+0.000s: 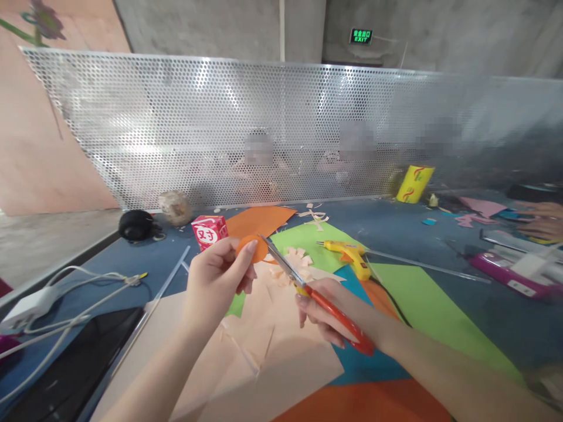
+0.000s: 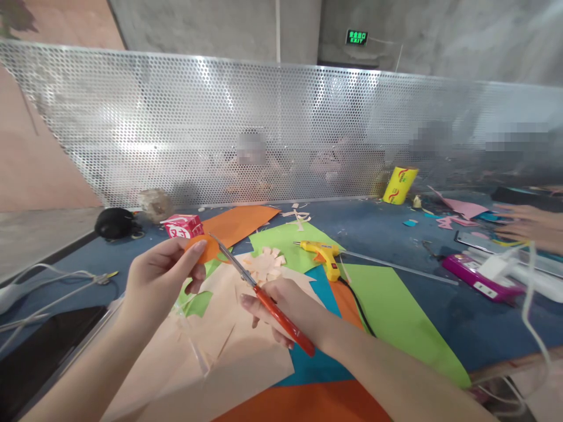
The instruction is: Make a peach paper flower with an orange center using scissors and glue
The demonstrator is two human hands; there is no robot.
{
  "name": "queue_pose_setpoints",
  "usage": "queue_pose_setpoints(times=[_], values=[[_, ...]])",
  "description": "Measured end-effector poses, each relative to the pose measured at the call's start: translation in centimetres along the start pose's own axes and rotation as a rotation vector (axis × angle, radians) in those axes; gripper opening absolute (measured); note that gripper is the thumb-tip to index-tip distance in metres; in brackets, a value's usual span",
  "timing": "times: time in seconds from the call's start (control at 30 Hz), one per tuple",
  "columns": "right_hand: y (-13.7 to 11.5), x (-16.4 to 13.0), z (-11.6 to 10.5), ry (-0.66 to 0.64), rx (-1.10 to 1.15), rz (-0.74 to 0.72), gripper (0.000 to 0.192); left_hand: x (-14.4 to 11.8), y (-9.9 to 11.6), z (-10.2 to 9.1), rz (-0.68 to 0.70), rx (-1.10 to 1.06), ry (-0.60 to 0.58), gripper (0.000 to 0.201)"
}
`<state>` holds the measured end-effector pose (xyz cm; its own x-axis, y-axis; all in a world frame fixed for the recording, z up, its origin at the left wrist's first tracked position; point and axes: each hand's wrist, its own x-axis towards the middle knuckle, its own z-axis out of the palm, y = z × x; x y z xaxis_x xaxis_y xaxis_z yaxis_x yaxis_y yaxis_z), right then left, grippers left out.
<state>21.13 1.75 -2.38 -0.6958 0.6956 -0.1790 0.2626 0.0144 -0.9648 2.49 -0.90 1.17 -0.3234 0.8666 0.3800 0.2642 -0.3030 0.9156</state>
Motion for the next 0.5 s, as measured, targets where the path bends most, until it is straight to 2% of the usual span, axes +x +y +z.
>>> queue_pose_setpoints(times=[0.5], values=[[0.19, 0.4, 0.02, 0.02, 0.094, 0.04, 0.043, 0.81, -0.79, -0.37, 0.031, -0.06, 0.03, 0.016]])
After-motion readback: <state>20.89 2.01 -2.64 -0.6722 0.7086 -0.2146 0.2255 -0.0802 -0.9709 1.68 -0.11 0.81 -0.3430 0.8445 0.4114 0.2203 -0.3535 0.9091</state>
